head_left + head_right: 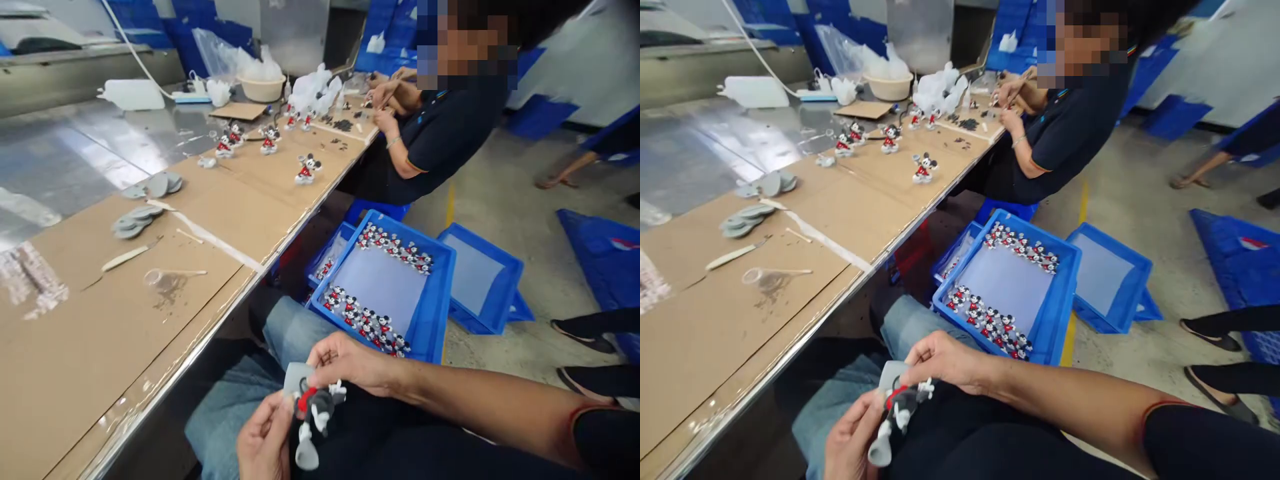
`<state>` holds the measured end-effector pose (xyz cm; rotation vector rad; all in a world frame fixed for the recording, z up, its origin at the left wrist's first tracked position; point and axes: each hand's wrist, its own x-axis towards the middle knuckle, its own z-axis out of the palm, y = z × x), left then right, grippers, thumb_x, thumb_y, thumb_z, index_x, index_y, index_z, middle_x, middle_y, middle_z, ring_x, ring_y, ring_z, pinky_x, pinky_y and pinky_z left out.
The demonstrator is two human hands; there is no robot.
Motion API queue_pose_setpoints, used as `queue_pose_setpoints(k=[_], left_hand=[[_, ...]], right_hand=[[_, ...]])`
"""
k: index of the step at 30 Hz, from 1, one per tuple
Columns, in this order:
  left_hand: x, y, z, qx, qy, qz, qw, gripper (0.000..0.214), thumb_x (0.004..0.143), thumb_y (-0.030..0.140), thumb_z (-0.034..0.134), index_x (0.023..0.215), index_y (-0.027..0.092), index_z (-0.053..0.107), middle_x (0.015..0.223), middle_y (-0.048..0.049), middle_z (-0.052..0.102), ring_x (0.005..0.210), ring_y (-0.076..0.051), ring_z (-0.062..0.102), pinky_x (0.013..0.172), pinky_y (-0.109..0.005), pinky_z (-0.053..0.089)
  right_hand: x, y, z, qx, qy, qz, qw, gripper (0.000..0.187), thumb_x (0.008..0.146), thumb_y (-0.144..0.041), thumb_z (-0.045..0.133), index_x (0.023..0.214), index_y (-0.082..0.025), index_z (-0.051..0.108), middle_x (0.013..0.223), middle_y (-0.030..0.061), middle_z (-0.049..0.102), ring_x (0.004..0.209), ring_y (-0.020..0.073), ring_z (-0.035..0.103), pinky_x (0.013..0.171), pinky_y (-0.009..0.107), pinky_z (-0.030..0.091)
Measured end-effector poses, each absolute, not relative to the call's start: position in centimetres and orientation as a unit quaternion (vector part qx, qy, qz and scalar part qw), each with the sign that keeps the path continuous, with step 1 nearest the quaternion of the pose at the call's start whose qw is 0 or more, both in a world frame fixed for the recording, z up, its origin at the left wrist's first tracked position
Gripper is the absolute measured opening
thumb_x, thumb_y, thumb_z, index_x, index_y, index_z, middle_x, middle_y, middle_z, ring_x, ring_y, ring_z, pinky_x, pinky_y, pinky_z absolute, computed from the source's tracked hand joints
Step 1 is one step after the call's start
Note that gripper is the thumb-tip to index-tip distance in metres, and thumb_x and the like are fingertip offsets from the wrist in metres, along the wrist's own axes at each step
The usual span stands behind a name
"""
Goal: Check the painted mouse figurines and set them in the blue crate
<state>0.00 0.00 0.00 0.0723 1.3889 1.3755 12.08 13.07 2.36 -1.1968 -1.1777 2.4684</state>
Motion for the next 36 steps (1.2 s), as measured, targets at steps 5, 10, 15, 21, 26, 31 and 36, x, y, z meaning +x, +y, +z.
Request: queue_pose_setpoints(k=[5, 10, 15, 21, 26, 31, 36], left_hand=[[-1.3, 1.7, -1.3, -0.022, 0.542, 0.572, 0.616, 0.038, 0.057, 0.046, 0.084, 0.063, 0.012, 0.069, 0.059, -0.0035, 0.064, 0.061, -0.010, 0.056, 0.062, -0.017, 0.044], [-1.7, 3.7, -3.9, -0.090, 0.543, 0.521, 0.652, 0.042, 0.047, 0.041, 0.090, 0.069, 0.010, 0.071, 0.057, -0.0034, 0.064, 0.049, -0.010, 0.056, 0.057, -0.021, 0.046], [-1.9, 4.6, -4.5, -0.112, 0.539, 0.508, 0.662, 0.040, 0.049, 0.037, 0.090, 0.072, 0.010, 0.071, 0.057, -0.0036, 0.066, 0.049, -0.010, 0.059, 0.057, -0.022, 0.047], [-2.0, 4.0, -4.4, -0.100, 0.536, 0.518, 0.659, 0.043, 0.047, 0.039, 0.090, 0.073, 0.010, 0.072, 0.060, -0.0037, 0.067, 0.051, -0.009, 0.058, 0.059, -0.021, 0.047], [-2.2, 4.1, -4.3, -0.086, 0.537, 0.520, 0.658, 0.041, 0.046, 0.038, 0.090, 0.070, 0.011, 0.072, 0.061, -0.0047, 0.068, 0.052, -0.010, 0.057, 0.059, -0.022, 0.048], [-1.5, 3.6, -2.4, -0.010, 0.518, 0.572, 0.636, 0.034, 0.054, 0.041, 0.086, 0.065, 0.013, 0.070, 0.063, -0.0026, 0.066, 0.056, -0.008, 0.055, 0.059, -0.017, 0.045], [-2.1, 1.9, -0.3, 0.191, 0.570, 0.622, 0.502, 0.020, 0.070, 0.032, 0.079, 0.087, 0.022, 0.075, 0.092, -0.0020, 0.075, 0.092, -0.015, 0.065, 0.087, -0.021, 0.048]], right_hand=[[12.0, 13.4, 0.2, -0.440, -0.297, 0.846, 0.056, 0.023, 0.061, -0.025, 0.080, 0.065, -0.008, 0.065, 0.058, 0.0026, 0.064, 0.054, 0.0109, 0.057, 0.060, 0.024, 0.044], [12.3, 14.2, -2.7, -0.496, -0.197, 0.846, 0.016, 0.012, 0.078, -0.018, 0.061, 0.069, -0.011, 0.060, 0.058, 0.0019, 0.062, 0.051, 0.0113, 0.057, 0.061, 0.027, 0.044], [12.4, 14.5, -2.6, -0.506, -0.164, 0.847, 0.016, 0.010, 0.084, -0.014, 0.052, 0.080, -0.010, 0.061, 0.060, 0.0005, 0.061, 0.052, 0.0102, 0.056, 0.063, 0.026, 0.044], [12.2, 14.2, -2.3, -0.509, -0.175, 0.843, 0.029, 0.010, 0.083, -0.013, 0.053, 0.076, -0.010, 0.059, 0.059, 0.0025, 0.062, 0.051, 0.0112, 0.057, 0.061, 0.026, 0.044], [11.9, 14.1, -2.5, -0.506, -0.204, 0.837, 0.037, 0.010, 0.078, -0.016, 0.059, 0.069, -0.011, 0.058, 0.058, 0.0033, 0.063, 0.050, 0.0113, 0.057, 0.060, 0.026, 0.044], [12.0, 14.1, -0.3, -0.472, -0.289, 0.828, 0.086, 0.017, 0.069, -0.021, 0.073, 0.064, -0.011, 0.061, 0.056, 0.0007, 0.062, 0.051, 0.0095, 0.054, 0.059, 0.024, 0.041], [12.7, 14.9, 4.3, -0.279, -0.612, 0.726, 0.143, 0.019, 0.070, -0.024, 0.078, 0.080, -0.012, 0.069, 0.074, 0.0004, 0.062, 0.068, 0.0091, 0.053, 0.065, 0.021, 0.040]])
